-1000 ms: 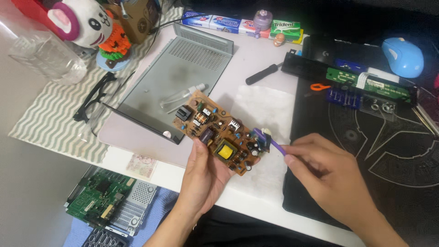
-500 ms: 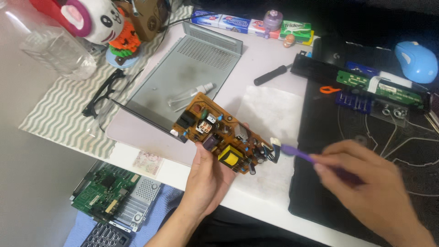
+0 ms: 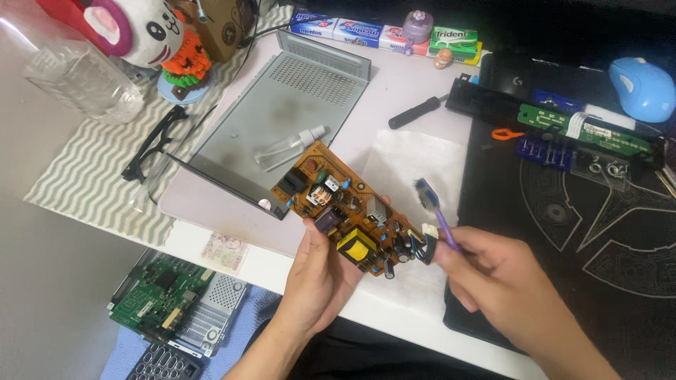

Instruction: The person cleans a brown circuit board using a purple toothbrush, brushing various components and surfaces. They then switch to a green circuit board and continue brushing it with the same tool.

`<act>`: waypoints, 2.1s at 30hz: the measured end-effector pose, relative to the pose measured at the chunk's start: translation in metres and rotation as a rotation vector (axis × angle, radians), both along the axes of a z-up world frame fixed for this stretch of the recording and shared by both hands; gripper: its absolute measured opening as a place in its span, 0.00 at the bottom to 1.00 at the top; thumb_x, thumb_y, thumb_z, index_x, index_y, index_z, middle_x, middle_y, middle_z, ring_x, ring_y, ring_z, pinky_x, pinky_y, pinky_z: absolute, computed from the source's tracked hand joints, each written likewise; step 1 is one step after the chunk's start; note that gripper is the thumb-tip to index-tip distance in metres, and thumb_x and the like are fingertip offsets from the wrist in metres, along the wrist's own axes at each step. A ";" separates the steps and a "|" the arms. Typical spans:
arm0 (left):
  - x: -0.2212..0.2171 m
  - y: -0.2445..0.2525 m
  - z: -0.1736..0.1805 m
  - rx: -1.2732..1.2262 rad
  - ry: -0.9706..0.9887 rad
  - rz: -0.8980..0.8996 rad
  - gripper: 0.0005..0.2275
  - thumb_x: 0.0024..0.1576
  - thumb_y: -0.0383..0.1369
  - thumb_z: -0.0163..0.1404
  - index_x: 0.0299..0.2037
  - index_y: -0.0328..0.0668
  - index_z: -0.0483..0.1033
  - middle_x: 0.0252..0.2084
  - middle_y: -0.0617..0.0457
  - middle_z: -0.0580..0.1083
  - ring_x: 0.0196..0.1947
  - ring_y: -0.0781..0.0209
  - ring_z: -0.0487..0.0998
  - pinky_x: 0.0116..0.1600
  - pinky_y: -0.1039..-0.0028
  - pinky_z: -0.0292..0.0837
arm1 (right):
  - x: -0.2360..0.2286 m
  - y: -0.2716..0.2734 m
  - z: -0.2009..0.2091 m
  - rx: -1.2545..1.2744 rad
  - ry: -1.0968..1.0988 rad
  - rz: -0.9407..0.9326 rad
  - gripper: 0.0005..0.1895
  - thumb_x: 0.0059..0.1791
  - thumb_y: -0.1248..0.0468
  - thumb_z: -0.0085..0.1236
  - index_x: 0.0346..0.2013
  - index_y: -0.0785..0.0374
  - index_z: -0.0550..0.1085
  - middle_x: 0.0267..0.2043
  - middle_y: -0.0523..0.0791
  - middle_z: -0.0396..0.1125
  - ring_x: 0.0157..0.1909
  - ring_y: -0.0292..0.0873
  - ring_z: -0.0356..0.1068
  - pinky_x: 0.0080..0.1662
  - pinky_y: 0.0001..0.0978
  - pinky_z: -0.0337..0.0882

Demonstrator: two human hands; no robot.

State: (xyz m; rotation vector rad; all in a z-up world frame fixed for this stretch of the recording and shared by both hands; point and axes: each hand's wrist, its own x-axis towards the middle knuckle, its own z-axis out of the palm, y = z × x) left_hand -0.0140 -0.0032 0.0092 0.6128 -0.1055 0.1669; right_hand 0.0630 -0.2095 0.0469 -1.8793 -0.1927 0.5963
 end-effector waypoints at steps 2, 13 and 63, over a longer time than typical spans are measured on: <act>0.001 0.001 0.003 0.012 -0.008 -0.005 0.28 0.67 0.47 0.37 0.71 0.34 0.58 0.68 0.34 0.66 0.68 0.41 0.67 0.69 0.47 0.66 | 0.000 0.004 -0.007 0.074 0.009 0.026 0.12 0.52 0.65 0.58 0.38 0.68 0.86 0.09 0.45 0.55 0.14 0.37 0.51 0.26 0.29 0.52; 0.008 0.005 0.035 -0.066 0.408 0.064 0.25 0.64 0.45 0.38 0.67 0.37 0.64 0.60 0.36 0.72 0.53 0.43 0.75 0.50 0.60 0.72 | -0.022 0.009 0.004 -0.073 -0.240 -0.078 0.06 0.46 0.63 0.66 0.27 0.62 0.83 0.08 0.44 0.64 0.14 0.37 0.60 0.24 0.29 0.63; 0.012 -0.029 0.100 -0.097 0.638 0.149 0.37 0.54 0.59 0.34 0.62 0.32 0.69 0.59 0.32 0.73 0.51 0.34 0.74 0.58 0.42 0.70 | 0.017 -0.040 -0.033 -0.232 -0.909 0.243 0.17 0.49 0.56 0.64 0.50 0.59 0.79 0.44 0.42 0.68 0.46 0.43 0.67 0.50 0.36 0.69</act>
